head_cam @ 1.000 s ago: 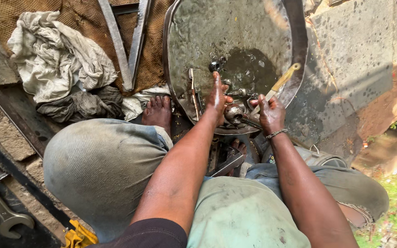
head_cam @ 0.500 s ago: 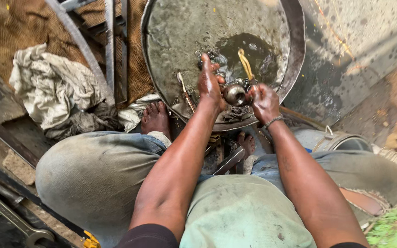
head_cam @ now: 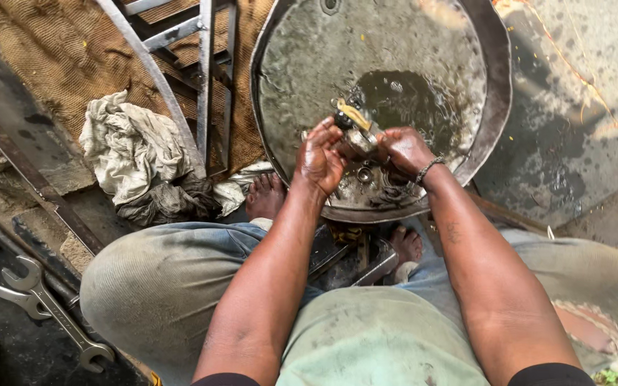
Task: The person cleans several small metal mechanical parts by scrubbing them in a tray of liquid with a small brush and wiping them with a cloth.
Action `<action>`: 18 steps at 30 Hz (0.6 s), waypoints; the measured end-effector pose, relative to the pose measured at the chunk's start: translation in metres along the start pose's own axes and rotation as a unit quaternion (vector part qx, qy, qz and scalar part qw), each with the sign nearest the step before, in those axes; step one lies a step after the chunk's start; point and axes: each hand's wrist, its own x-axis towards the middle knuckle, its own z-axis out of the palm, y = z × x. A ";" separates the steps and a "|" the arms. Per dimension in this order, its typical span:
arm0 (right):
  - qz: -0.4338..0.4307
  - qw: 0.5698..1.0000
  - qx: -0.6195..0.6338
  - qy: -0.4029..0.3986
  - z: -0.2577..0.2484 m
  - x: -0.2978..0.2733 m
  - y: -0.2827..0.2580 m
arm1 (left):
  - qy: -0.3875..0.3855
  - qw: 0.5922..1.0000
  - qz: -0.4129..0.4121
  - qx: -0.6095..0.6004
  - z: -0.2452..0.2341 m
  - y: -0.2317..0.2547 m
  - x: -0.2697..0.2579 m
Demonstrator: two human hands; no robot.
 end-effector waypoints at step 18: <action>0.234 0.948 0.132 -0.169 -0.031 0.029 -0.027 | -0.154 0.965 0.044 0.207 0.027 0.000 -0.003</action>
